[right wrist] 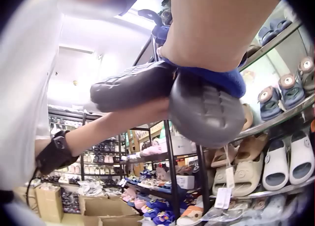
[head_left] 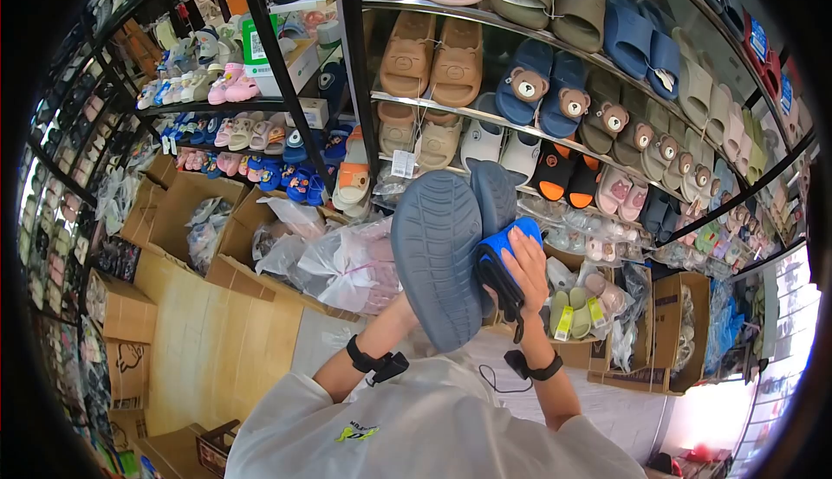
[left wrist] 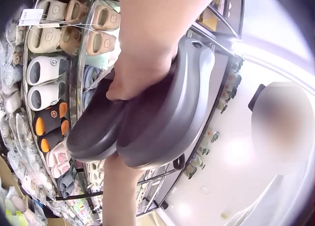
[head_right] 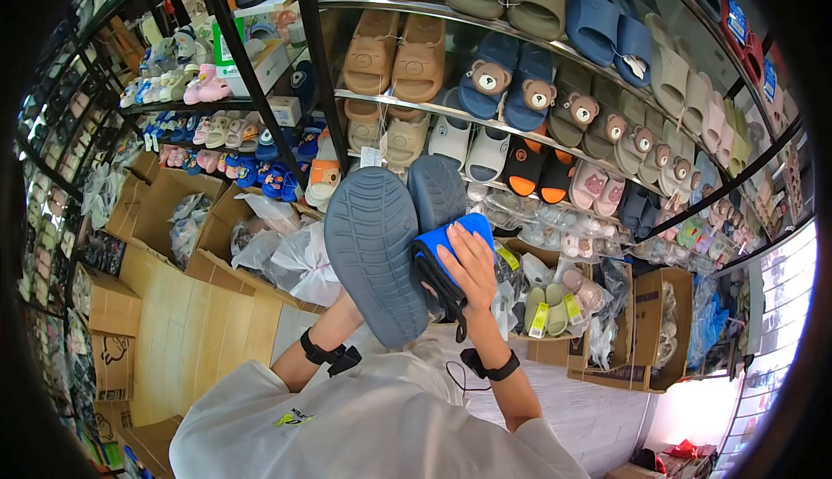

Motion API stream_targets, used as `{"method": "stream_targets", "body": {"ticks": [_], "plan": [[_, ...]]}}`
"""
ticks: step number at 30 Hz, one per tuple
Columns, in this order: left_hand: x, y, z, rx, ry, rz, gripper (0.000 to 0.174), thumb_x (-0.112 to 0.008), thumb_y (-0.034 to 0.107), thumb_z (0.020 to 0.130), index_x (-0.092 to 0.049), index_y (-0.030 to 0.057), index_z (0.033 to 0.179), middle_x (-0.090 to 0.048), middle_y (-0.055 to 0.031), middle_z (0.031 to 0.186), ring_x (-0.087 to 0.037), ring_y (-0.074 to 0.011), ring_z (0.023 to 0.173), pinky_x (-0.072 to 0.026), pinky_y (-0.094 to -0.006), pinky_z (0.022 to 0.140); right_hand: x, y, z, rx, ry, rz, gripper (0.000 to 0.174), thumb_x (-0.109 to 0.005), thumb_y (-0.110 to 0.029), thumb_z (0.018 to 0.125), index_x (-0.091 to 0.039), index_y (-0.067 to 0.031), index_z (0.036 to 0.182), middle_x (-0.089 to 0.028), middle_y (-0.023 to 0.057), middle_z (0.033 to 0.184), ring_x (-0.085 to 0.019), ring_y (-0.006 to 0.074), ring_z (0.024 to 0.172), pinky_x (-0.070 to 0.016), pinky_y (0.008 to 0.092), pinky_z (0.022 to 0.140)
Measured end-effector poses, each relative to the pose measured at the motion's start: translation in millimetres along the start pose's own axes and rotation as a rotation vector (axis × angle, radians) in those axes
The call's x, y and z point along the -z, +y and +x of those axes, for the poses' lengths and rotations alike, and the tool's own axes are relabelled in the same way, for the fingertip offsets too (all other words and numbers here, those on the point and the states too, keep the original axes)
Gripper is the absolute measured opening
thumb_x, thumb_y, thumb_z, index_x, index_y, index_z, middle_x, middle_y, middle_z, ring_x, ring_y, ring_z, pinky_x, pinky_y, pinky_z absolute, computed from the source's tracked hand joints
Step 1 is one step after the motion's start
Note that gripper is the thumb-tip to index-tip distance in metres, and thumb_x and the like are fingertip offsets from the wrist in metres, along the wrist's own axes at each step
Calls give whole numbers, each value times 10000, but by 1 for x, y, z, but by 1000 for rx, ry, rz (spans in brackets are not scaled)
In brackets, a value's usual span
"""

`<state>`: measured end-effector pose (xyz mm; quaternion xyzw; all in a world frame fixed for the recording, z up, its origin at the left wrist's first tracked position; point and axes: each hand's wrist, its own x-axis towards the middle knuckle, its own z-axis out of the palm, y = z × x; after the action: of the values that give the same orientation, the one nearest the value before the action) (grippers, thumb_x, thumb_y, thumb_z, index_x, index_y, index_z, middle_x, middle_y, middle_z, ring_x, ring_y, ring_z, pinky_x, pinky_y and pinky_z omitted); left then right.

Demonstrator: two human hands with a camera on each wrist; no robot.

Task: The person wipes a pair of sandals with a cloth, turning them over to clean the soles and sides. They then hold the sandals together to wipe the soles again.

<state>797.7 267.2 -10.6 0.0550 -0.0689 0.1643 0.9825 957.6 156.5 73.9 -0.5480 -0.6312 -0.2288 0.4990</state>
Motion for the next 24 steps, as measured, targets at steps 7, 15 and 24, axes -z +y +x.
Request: {"method": "stream_targets", "body": {"ticks": [7,15,24], "plan": [[4,37,-31,71,77,84,467,-444,365,1082,-524,57,1424,-637,-92,1322,-658,-230,1114,-563,-385,968,-36,-62,-18,97,-128,22,345,-765,-332,859,-748,-148,1151,-718,97,1252,-642,276,1218,-392,438,1103],[2,55,-51,134,120,169,464,-446,362,1082,-526,55,1422,-639,-93,1316,-660,-226,1109,-565,-380,962,-45,-104,-4,538,-434,-90,337,-578,-163,960,-691,-224,1272,-675,-7,1335,-630,143,1236,-383,310,1102],[-6,51,-50,164,141,255,461,-449,358,1083,-528,53,1420,-641,-93,1309,-661,-222,1103,-567,-375,955,-37,-83,51,454,-294,-249,364,-580,-149,939,-701,-201,1278,-678,54,1334,-631,194,1251,-393,376,1117]]}}
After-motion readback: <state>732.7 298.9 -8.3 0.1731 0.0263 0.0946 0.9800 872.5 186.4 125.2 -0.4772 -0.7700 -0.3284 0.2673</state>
